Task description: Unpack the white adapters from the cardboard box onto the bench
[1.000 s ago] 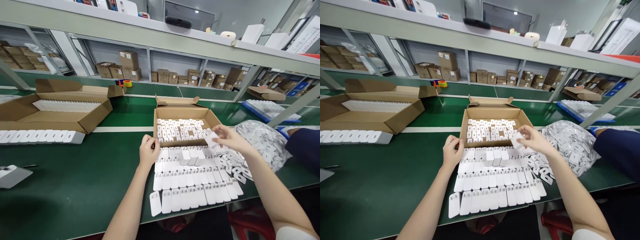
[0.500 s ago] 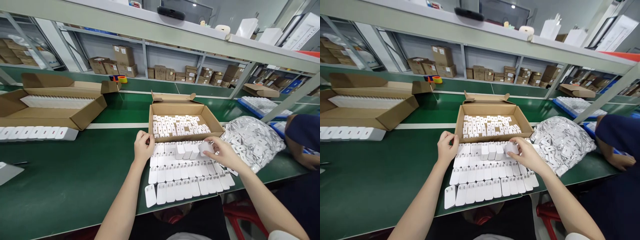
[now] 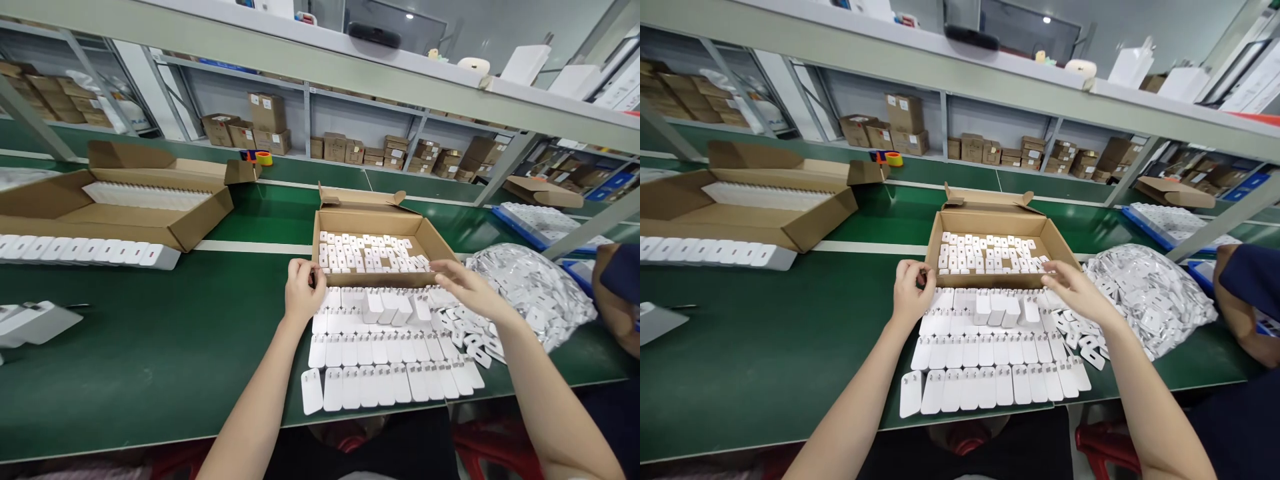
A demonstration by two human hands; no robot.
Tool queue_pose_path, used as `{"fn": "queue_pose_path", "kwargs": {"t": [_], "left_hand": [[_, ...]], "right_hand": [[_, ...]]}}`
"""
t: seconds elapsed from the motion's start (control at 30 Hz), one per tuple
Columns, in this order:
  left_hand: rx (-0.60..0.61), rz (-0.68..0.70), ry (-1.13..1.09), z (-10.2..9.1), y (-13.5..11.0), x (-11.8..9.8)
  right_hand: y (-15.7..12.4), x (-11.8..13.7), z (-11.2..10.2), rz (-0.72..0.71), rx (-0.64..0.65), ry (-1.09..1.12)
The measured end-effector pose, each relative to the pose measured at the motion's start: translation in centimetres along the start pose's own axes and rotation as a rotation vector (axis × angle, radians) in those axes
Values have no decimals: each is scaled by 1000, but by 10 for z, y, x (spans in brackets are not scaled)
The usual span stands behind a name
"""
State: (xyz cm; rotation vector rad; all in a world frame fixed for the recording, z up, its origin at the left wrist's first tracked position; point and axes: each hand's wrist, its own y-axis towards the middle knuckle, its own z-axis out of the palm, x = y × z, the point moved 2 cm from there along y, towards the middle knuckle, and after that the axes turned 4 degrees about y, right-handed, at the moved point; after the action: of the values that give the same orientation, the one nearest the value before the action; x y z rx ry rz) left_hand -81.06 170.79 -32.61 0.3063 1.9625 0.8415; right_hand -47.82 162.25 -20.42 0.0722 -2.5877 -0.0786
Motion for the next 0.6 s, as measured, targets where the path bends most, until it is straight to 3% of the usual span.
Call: {"fn": "queue_pose_path", "kwargs": {"t": [0.13,0.27,0.47,0.6], "left_hand": [[101,-374,12,1,2,5],[250,-679,111,2,2,16],[419,-700,61,1,4,18],[404,-704,56,-3,5,19]], "right_hand": [[42,-46,-13,127,-214,-163],[80,-91,-15,232,-285,-319],[117,-124,-10,360,-267,-371],[133,-125,-1,319,-295,-387]]}}
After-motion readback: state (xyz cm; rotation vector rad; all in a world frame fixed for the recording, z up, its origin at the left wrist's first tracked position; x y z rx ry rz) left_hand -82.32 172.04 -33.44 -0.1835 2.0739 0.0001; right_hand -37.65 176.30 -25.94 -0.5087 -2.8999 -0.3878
